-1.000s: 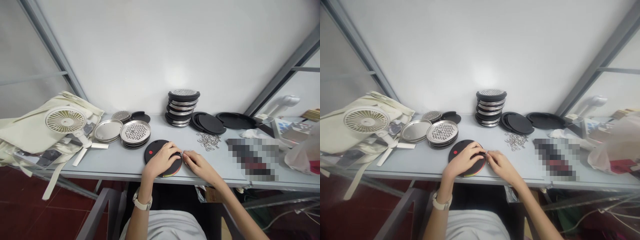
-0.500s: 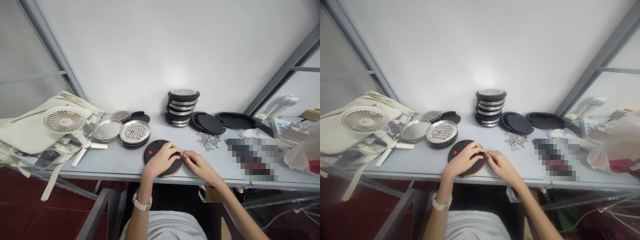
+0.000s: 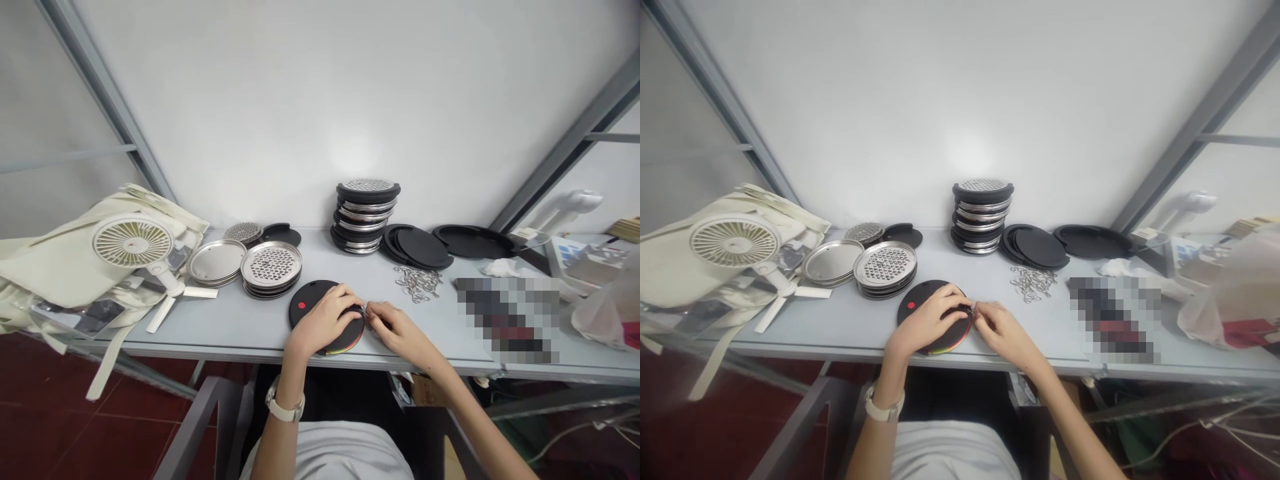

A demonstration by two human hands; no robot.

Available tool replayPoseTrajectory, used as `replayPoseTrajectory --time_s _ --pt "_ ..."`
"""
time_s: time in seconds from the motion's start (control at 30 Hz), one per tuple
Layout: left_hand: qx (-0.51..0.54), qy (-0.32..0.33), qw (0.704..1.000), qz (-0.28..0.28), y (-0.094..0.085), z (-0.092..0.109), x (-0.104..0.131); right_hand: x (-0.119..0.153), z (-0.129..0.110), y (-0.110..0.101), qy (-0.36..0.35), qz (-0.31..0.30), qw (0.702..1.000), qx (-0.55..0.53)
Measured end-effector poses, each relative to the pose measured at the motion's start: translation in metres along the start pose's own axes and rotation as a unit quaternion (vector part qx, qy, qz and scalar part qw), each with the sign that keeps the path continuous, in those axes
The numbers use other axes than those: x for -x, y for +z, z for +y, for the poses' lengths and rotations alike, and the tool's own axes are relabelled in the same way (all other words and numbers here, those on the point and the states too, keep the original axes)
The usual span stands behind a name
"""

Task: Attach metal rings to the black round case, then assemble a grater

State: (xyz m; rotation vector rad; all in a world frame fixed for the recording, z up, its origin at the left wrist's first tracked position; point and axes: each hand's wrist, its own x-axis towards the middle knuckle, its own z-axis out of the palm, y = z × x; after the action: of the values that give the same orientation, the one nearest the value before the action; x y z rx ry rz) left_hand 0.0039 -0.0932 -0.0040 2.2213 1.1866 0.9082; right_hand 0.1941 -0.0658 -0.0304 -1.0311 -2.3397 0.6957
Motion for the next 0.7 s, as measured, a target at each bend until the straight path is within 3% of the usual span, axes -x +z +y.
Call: replayPoseTrajectory --time_s 0.37,0.7 --pt "-0.001 0.004 1.0 0.0 -0.0007 0.0004 0.0 0.0 -0.0005 -0.0034 0.02 0.008 0.999 -0.027" --pt "-0.001 -0.011 1.0 0.01 -0.0001 0.0 0.0012 -0.002 -0.0073 -0.0014 -0.005 0.007 1.0 -0.003"
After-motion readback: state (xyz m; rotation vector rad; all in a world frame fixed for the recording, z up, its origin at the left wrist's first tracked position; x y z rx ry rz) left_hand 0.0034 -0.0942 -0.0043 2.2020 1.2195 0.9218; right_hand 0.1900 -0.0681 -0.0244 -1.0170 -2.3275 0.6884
